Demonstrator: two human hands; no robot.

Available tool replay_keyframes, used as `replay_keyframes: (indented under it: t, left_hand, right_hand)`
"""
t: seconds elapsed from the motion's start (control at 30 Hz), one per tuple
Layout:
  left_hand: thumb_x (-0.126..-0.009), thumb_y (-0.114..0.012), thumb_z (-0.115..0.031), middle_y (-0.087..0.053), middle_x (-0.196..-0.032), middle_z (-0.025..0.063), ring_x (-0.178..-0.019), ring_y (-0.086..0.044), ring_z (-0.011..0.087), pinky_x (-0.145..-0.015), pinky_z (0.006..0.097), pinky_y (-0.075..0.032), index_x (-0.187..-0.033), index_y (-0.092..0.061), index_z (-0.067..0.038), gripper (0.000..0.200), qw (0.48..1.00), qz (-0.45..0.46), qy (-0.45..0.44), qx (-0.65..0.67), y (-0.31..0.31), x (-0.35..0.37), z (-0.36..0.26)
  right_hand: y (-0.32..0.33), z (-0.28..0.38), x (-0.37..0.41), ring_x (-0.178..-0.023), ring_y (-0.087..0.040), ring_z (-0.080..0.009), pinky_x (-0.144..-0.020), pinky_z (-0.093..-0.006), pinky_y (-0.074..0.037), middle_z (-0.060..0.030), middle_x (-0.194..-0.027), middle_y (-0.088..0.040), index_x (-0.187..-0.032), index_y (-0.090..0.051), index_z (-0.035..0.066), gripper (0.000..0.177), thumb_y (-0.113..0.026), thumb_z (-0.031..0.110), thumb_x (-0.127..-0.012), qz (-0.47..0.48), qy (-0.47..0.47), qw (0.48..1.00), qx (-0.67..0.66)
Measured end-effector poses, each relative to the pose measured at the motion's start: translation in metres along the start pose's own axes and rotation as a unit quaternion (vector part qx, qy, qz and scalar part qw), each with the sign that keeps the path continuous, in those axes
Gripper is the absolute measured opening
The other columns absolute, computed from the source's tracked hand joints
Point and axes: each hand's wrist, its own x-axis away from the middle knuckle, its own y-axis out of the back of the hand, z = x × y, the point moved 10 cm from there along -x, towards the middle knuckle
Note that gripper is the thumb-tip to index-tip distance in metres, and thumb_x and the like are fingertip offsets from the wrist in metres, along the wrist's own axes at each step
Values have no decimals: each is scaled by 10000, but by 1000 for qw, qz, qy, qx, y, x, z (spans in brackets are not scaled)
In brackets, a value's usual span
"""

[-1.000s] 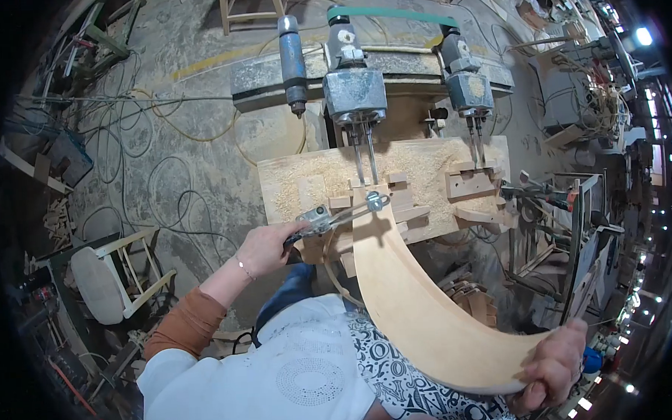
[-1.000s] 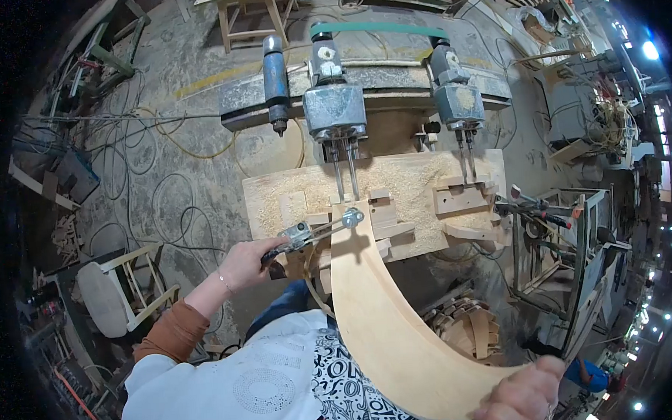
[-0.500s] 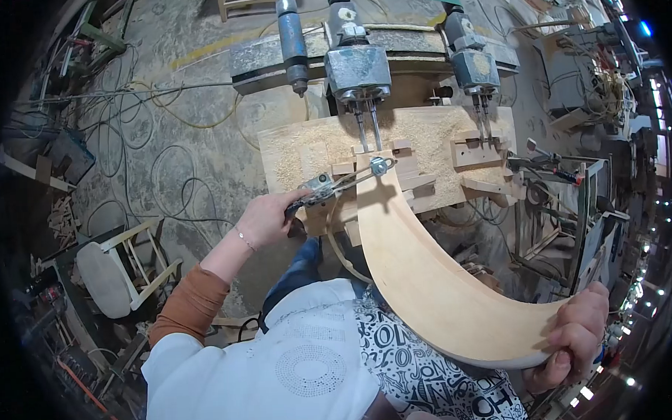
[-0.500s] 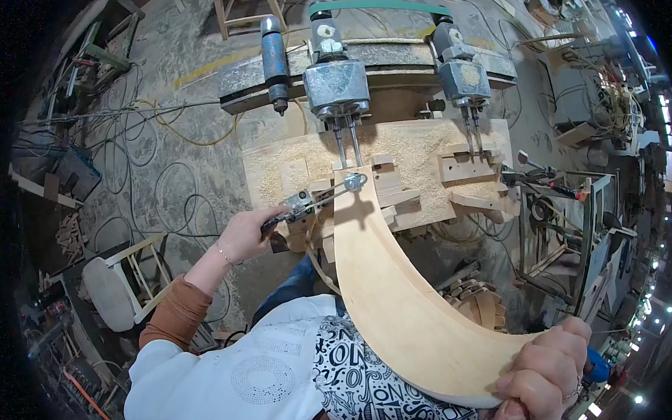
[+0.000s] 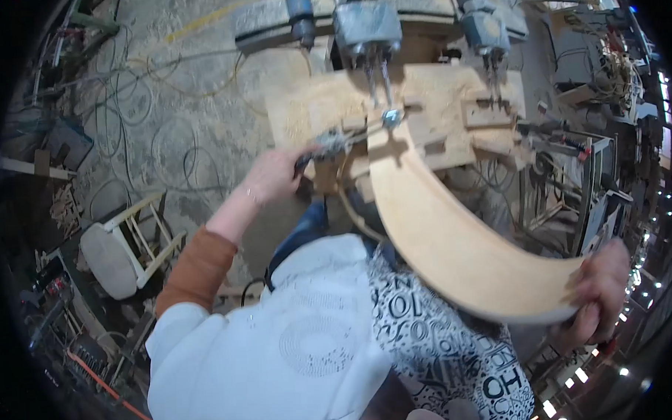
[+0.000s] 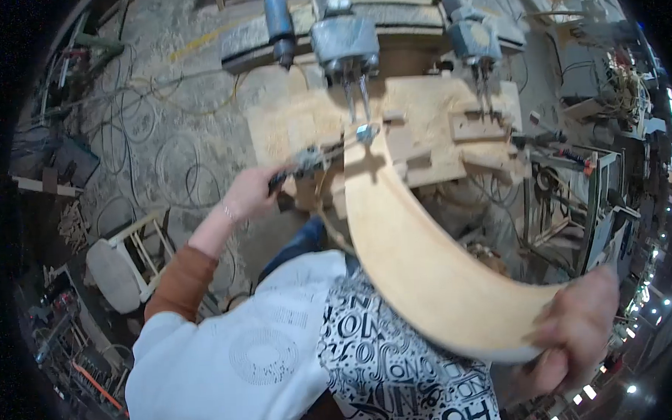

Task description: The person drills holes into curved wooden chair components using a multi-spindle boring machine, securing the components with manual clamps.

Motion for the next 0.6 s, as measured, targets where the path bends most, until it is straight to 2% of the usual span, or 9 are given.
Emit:
replay_keyframes:
  t: [0.07, 0.1, 0.17, 0.27, 0.3, 0.4, 0.47, 0.57, 0.6]
  left_hand:
    - [-886, -619, -139, -683, -941, 233, -871, -649, 435, -765, 497, -524, -1321, -614, -205, 439, 1000, -14, -11, 13, 0, 0, 1]
    - [-892, -614, -139, -686, -941, 230, -870, -649, 435, -762, 500, -523, -1317, -615, -202, 429, 999, -28, -22, 20, 1, -1, 3]
    - [-880, -606, -133, -698, -935, 212, -865, -664, 412, -753, 497, -531, -1315, -613, -206, 441, 999, -36, -31, 19, 1, -1, 3]
    - [-866, -598, -126, -712, -933, 192, -866, -679, 389, -752, 495, -541, -1314, -612, -204, 455, 998, -45, -43, 11, 6, 0, 0]
    - [-864, -599, -125, -714, -936, 190, -872, -680, 389, -760, 495, -544, -1314, -614, -196, 456, 998, -39, -42, 10, 6, 0, -1]
    - [-858, -600, -122, -717, -943, 189, -886, -681, 391, -777, 497, -549, -1307, -619, -195, 455, 999, -29, -44, 13, 9, 0, -4]
    - [-854, -602, -127, -716, -943, 191, -890, -680, 394, -783, 497, -551, -1301, -623, -191, 451, 998, -36, -44, 10, 10, 1, -4]
    - [-847, -609, -142, -715, -943, 195, -892, -679, 398, -790, 499, -552, -1288, -630, -190, 444, 997, -52, -57, 16, 3, -1, 1]
    - [-843, -614, -151, -715, -943, 195, -891, -679, 401, -792, 500, -553, -1282, -633, -193, 441, 995, -61, -68, 29, 7, -2, -2]
  right_hand:
    - [21, -8, 19, -558, -378, -208, -577, -403, -277, -100, -596, -409, -685, -475, 24, 255, -450, 253, -793, -81, 105, 991, -34]
    - [20, -7, 20, -558, -378, -208, -577, -403, -277, -100, -596, -409, -685, -475, 24, 255, -450, 253, -793, -74, 102, 991, -42]
    - [22, -14, 20, -616, -438, -237, -597, -386, -324, -177, -695, -491, -795, -560, -56, 298, -407, 200, -786, -95, 38, 995, -3]
    - [18, -20, 15, -677, -482, -251, -628, -371, -389, -187, -730, -517, -816, -562, -71, 307, -402, 189, -785, -72, -39, 996, 28]
    - [17, -23, 10, -743, -535, -259, -686, -367, -440, -181, -754, -541, -810, -562, -77, 301, -397, 174, -798, -37, -32, 999, -10]
    - [22, -28, 14, -772, -558, -262, -734, -359, -459, -185, -778, -562, -826, -571, -86, 305, -393, 161, -816, -55, -72, 995, 50]
    - [17, -25, 10, -761, -552, -262, -724, -359, -452, -194, -791, -572, -844, -580, -91, 307, -388, 149, -830, -28, -52, 998, 36]
    - [6, -12, 3, -747, -532, -252, -689, -351, -431, -184, -765, -552, -818, -571, -84, 295, -392, 150, -828, -63, -72, 993, 66]
    - [3, -9, 1, -687, -473, -233, -644, -350, -374, -157, -699, -488, -779, -548, -70, 276, -415, 171, -798, -75, -73, 994, 39]
